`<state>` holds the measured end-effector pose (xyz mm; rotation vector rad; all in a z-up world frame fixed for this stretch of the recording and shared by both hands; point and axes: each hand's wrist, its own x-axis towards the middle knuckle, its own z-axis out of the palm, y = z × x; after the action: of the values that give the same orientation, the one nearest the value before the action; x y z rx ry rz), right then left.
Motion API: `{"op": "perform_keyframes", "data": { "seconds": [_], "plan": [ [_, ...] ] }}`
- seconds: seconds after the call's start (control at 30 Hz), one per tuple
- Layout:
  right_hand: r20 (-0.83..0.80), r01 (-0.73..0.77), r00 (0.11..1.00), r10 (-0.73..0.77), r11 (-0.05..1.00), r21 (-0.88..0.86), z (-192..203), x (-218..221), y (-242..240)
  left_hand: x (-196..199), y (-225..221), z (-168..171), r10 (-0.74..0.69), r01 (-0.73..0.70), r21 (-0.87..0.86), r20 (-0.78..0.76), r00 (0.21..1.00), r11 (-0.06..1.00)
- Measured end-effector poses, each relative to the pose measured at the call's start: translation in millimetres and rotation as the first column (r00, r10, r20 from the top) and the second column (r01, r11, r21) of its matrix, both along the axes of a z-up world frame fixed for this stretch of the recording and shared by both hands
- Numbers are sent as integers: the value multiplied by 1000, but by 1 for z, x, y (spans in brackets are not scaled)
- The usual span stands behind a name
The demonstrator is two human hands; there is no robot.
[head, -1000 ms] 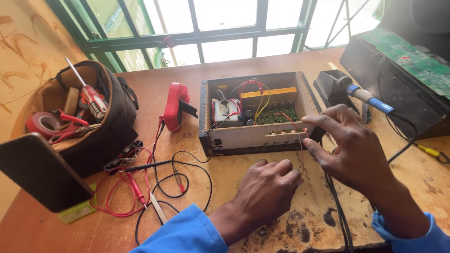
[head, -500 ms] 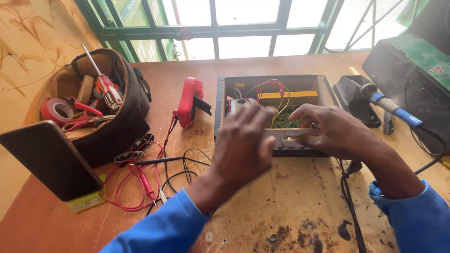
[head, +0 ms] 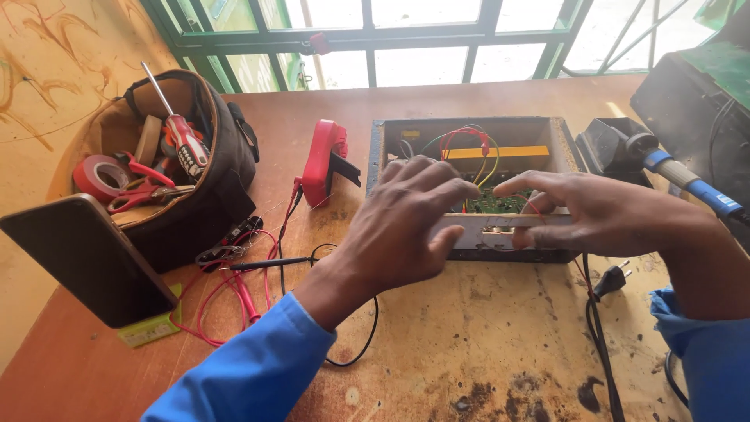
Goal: The person repairs an electronic device by handling a circuit board and a heat sink, then connecting wires to a transformer and a control panel inside a wooden enclosure. They finish by soldering connections on the control panel using a soldering iron.
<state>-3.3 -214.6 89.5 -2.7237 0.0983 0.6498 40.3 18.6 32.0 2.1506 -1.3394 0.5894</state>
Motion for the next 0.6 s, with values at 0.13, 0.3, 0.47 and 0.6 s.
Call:
{"op": "perform_keyframes", "data": {
  "seconds": [0.13, 0.3, 0.47, 0.6],
  "plan": [
    [-26, 77, 997, -75, 994, 80, -2, 1, 3, 8, -22, -8, -46, 31, 108, 135, 990, 994],
    [6, 56, 998, -58, 984, 171, -11, 5, -4, 11, -44, -29, -151, 122, 99, 379, 913, 988],
    [8, 28, 1000, -27, 997, -68, -12, 10, -3, 13, -44, -51, -154, 188, -9, 530, 834, 982],
    [41, -75, 996, 78, 996, -53, -31, 17, -27, 6, -44, -58, -176, 209, -15, 490, 854, 978]
  ]
}}
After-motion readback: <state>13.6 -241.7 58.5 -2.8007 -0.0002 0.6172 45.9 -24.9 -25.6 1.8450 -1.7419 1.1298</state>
